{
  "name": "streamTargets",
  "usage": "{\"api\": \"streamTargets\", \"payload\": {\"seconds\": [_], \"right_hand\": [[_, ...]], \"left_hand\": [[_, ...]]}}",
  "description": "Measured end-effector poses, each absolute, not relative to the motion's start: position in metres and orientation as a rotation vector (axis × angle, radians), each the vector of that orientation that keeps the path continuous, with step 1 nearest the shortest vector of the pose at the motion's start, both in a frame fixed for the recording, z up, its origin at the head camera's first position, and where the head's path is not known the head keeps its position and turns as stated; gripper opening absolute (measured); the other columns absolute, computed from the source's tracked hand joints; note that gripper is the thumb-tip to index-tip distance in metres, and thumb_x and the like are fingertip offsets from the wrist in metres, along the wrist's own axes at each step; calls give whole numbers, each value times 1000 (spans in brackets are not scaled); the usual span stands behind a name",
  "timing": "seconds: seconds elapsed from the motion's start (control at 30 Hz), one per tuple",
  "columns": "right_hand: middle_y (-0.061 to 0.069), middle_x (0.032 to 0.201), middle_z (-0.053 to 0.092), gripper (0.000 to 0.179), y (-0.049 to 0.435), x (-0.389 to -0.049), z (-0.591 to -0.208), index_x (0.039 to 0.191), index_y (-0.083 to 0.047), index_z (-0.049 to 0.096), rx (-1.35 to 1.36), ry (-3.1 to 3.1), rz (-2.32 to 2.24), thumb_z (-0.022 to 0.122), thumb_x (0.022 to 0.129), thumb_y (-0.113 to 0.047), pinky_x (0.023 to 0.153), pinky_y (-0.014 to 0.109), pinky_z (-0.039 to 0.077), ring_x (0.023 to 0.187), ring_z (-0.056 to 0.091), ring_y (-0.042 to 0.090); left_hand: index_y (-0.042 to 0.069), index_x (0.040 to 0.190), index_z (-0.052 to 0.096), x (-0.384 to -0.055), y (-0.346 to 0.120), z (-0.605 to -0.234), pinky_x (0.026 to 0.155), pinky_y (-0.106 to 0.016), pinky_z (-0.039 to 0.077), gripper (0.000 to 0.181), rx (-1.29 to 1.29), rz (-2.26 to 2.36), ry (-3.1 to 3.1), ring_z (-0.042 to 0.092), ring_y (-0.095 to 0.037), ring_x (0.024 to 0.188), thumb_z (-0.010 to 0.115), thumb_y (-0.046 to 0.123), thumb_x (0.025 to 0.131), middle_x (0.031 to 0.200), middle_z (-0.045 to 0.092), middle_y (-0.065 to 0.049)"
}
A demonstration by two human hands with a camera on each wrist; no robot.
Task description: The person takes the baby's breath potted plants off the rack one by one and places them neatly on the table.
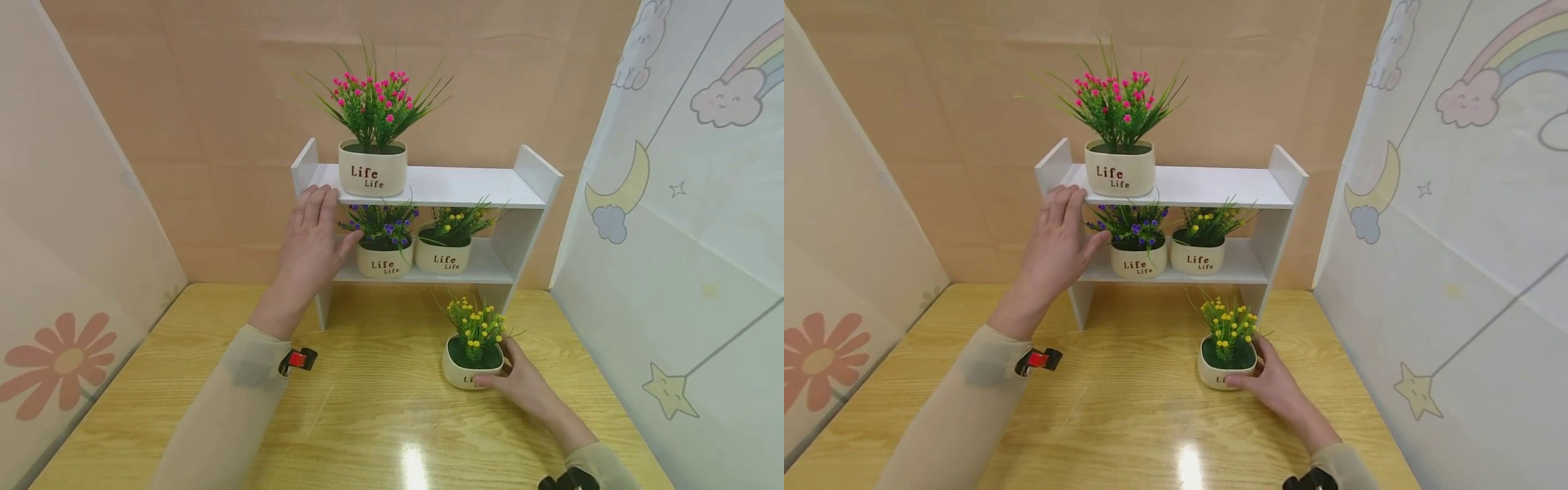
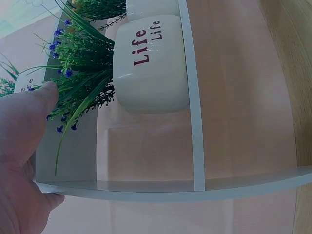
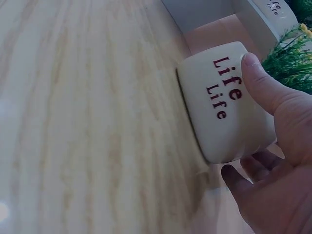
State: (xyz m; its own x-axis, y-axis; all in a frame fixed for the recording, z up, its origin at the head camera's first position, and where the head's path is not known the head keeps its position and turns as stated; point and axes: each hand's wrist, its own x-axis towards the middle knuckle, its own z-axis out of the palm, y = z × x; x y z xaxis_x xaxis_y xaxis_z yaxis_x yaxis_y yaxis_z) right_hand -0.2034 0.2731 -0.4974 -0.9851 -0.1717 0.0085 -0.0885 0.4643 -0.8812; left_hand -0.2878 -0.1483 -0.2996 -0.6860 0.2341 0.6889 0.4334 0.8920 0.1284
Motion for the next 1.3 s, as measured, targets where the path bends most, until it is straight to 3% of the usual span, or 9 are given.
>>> {"api": "streamTargets", "payload": {"seconds": [0.17, 0.37, 0.47, 0.57, 0.67, 0.87, 1.07, 1.3], "right_hand": [[40, 173, 20, 122, 276, -200, -482, 172, 7, 4, -238, 2631, -1551, 92, 94, -22, 122, 58, 40, 157, 29, 60], [31, 175, 22, 115, 280, -198, -457, 176, -5, 11, -374, 2679, -1553, 91, 95, -19, 123, 53, 41, 158, 30, 57], [25, 177, 24, 111, 282, -197, -441, 176, -5, 15, -475, 2713, -1573, 90, 95, -14, 124, 35, 42, 161, 27, 52], [22, 178, 25, 110, 282, -195, -423, 176, -5, 16, -543, 2721, -1615, 89, 95, -9, 116, 14, 41, 161, 25, 52], [22, 179, 24, 109, 280, -191, -407, 176, -6, 15, -587, 2714, -1650, 88, 95, -4, 109, 6, 40, 160, 26, 56], [25, 177, 24, 104, 272, -192, -375, 174, -2, 18, -709, 2752, -1649, 85, 95, 2, 109, 8, 43, 157, 27, 60], [25, 178, 26, 101, 263, -198, -338, 175, -4, 18, -773, 2818, -1566, 83, 97, 0, 111, 4, 37, 158, 28, 58], [12, 179, 30, 98, 248, -209, -300, 176, -13, 24, -860, 2881, -1478, 84, 98, -5, 117, 12, 38, 160, 33, 49]], "left_hand": [[-4, 164, 34, -288, -148, -299, 137, -45, 13, 85, -476, -370, -2348, 24, -44, 162, 78, 40, 105, 164, 37, -26], [-5, 164, 34, -286, -148, -298, 137, -44, 12, 85, -482, -373, -2343, 24, -44, 162, 78, 40, 106, 164, 37, -26], [-4, 164, 34, -285, -148, -298, 137, -44, 12, 85, -483, -385, -2344, 23, -43, 162, 77, 39, 106, 165, 37, -26], [-4, 164, 34, -285, -147, -298, 137, -45, 12, 84, -486, -394, -2343, 23, -44, 162, 77, 39, 106, 165, 37, -26], [-4, 164, 34, -285, -147, -298, 137, -45, 12, 84, -485, -393, -2347, 23, -43, 162, 77, 39, 106, 165, 37, -25], [-3, 164, 33, -284, -147, -297, 137, -45, 12, 84, -475, -387, -2355, 22, -43, 163, 77, 40, 106, 166, 36, -25], [-5, 163, 34, -284, -147, -298, 137, -46, 13, 82, -499, -378, -2334, 24, -45, 162, 76, 38, 107, 164, 37, -27], [-6, 162, 35, -283, -148, -299, 137, -47, 14, 81, -510, -373, -2311, 24, -45, 161, 77, 37, 107, 164, 37, -27]]}}
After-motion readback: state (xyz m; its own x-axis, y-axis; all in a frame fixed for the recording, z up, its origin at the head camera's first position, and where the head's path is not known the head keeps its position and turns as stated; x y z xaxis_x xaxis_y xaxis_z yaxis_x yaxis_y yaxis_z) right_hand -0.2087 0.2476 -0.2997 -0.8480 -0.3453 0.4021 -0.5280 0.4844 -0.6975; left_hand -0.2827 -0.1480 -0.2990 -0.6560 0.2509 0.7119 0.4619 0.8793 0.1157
